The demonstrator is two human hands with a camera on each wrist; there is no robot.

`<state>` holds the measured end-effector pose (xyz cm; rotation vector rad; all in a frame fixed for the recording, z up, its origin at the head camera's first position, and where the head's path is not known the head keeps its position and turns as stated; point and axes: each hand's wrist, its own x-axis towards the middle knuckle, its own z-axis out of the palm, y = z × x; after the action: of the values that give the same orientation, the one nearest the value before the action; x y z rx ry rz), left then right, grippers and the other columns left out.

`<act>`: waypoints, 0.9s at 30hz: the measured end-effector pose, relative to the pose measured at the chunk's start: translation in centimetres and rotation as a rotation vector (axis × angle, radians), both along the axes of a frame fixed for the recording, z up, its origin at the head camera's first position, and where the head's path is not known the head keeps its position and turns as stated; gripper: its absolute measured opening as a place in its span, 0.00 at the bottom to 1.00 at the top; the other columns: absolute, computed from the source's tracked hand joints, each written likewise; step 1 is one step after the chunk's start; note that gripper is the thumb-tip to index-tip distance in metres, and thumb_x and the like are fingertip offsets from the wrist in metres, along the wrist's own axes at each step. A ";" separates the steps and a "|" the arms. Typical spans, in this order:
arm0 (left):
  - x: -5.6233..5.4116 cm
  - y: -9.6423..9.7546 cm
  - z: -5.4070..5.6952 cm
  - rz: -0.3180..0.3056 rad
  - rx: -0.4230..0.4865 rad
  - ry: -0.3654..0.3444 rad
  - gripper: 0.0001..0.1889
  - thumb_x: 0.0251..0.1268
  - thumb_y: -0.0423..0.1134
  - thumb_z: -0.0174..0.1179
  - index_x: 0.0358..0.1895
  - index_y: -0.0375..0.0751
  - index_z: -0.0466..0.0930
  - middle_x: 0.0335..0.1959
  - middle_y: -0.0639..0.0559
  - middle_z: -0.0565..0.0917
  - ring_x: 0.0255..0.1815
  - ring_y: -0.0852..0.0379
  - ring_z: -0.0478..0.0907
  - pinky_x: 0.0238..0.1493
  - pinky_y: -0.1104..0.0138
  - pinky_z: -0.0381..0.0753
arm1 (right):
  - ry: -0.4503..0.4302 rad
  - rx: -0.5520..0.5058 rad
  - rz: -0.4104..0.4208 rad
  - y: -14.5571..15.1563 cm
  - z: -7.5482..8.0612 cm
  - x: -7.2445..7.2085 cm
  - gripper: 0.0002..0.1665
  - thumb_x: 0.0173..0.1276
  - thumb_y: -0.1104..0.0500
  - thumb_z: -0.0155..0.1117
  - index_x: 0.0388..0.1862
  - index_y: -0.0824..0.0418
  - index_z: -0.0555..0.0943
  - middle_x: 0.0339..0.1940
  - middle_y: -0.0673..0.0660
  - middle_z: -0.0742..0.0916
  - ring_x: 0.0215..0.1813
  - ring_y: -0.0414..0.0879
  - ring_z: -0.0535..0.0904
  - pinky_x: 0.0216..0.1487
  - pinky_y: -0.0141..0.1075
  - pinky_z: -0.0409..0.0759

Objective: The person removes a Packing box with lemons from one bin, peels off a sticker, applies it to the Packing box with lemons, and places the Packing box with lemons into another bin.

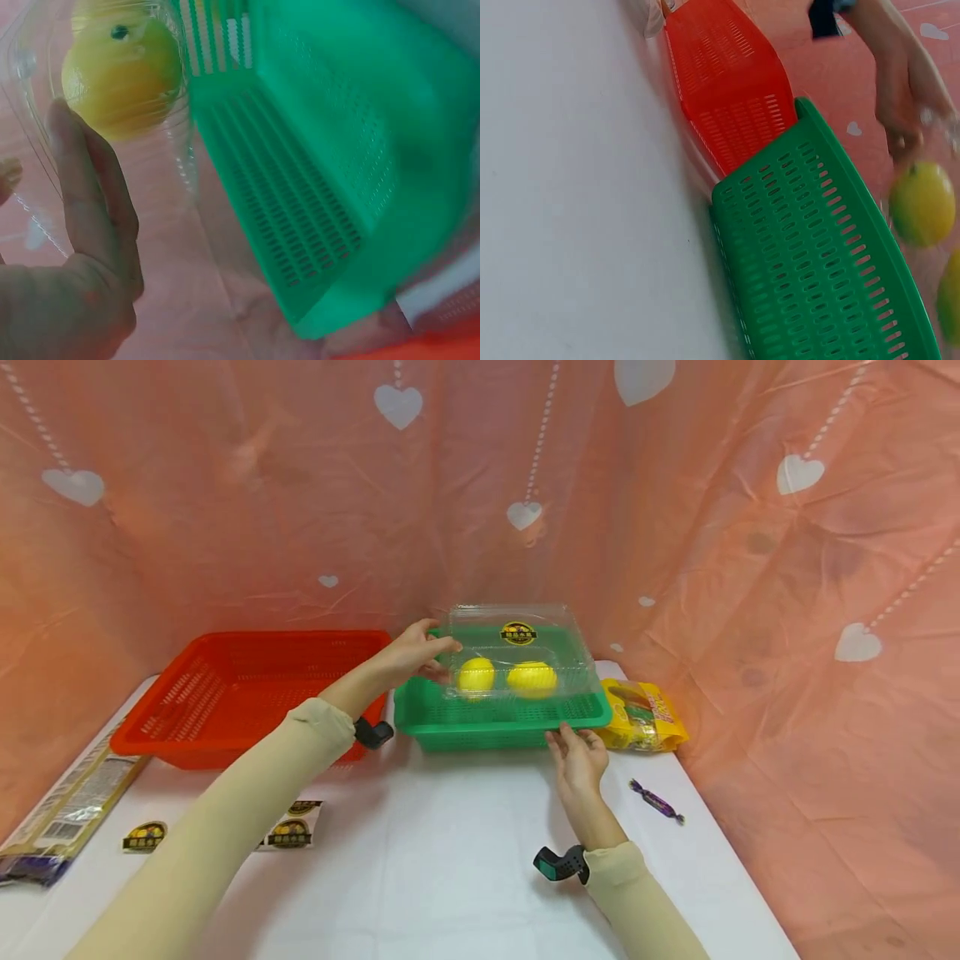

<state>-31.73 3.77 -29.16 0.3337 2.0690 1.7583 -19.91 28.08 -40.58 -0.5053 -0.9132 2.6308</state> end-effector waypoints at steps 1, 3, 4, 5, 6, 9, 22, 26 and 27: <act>-0.5 0.4 0.0 0.002 0.000 -0.003 0.47 0.69 0.40 0.61 0.80 0.42 0.36 0.72 0.36 0.62 0.20 0.55 0.81 0.32 0.66 0.85 | 0.000 0.002 -0.001 0.0 -0.1 0.0 0.14 0.71 0.75 0.54 0.39 0.65 0.60 0.31 0.56 0.78 0.26 0.45 0.82 0.40 0.34 0.86; -1.5 1.1 -0.1 0.003 -0.002 -0.016 0.47 0.70 0.40 0.60 0.80 0.42 0.36 0.75 0.37 0.57 0.20 0.54 0.81 0.32 0.65 0.85 | 0.000 0.010 -0.004 0.0 -0.1 -0.1 0.14 0.71 0.75 0.54 0.39 0.64 0.59 0.30 0.56 0.78 0.25 0.44 0.82 0.40 0.34 0.85; -2.0 1.4 -0.1 -0.001 -0.003 -0.024 0.46 0.70 0.39 0.60 0.80 0.42 0.35 0.77 0.37 0.54 0.20 0.54 0.81 0.32 0.65 0.85 | -0.002 0.015 -0.008 -0.1 -0.1 -0.1 0.14 0.71 0.75 0.54 0.39 0.64 0.59 0.30 0.56 0.79 0.25 0.44 0.82 0.40 0.33 0.85; -2.5 1.7 -0.2 -0.007 -0.001 -0.035 0.47 0.71 0.39 0.60 0.80 0.42 0.35 0.78 0.39 0.51 0.20 0.54 0.81 0.33 0.65 0.85 | -0.004 0.024 -0.013 -0.1 -0.2 -0.2 0.14 0.72 0.74 0.54 0.39 0.64 0.59 0.29 0.56 0.78 0.25 0.44 0.81 0.40 0.33 0.85; -2.9 1.9 -0.3 -0.013 -0.001 -0.046 0.47 0.71 0.39 0.59 0.80 0.42 0.34 0.79 0.40 0.49 0.20 0.54 0.81 0.33 0.65 0.85 | -0.001 0.031 -0.016 -0.1 -0.2 -0.2 0.14 0.72 0.74 0.54 0.39 0.64 0.59 0.29 0.55 0.78 0.25 0.44 0.81 0.40 0.33 0.85; -4.2 2.3 -0.8 -0.046 -0.016 -0.080 0.47 0.72 0.38 0.58 0.80 0.42 0.32 0.81 0.42 0.43 0.21 0.53 0.81 0.40 0.61 0.86 | 0.008 0.029 -0.026 0.0 -0.3 -0.3 0.14 0.72 0.75 0.54 0.39 0.64 0.59 0.29 0.56 0.78 0.24 0.44 0.81 0.40 0.33 0.85; -6.4 2.2 -3.5 -0.217 -0.137 -0.266 0.47 0.77 0.36 0.51 0.79 0.51 0.20 0.74 0.33 0.52 0.37 0.45 0.83 0.45 0.59 0.85 | -0.024 0.062 -0.004 -0.2 -0.4 -0.1 0.15 0.72 0.72 0.57 0.40 0.63 0.59 0.37 0.57 0.77 0.28 0.43 0.82 0.45 0.33 0.85; -6.5 2.4 -3.8 -0.213 -0.163 -0.293 0.46 0.77 0.34 0.51 0.80 0.57 0.23 0.70 0.33 0.57 0.44 0.40 0.82 0.55 0.53 0.81 | -0.026 0.066 -0.013 0.0 -0.2 -0.1 0.14 0.72 0.72 0.55 0.39 0.63 0.59 0.35 0.56 0.77 0.28 0.43 0.81 0.46 0.33 0.84; -6.6 2.6 -3.9 -0.207 -0.170 -0.303 0.47 0.77 0.34 0.52 0.80 0.58 0.24 0.70 0.33 0.57 0.47 0.38 0.82 0.58 0.51 0.79 | -0.024 0.075 -0.013 0.0 -0.2 -0.1 0.14 0.73 0.72 0.55 0.39 0.63 0.59 0.36 0.56 0.77 0.29 0.43 0.81 0.46 0.33 0.84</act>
<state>-38.29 6.33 -33.08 0.2074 1.8766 1.4062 -20.01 28.08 -40.75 -0.5232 -1.0087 2.5726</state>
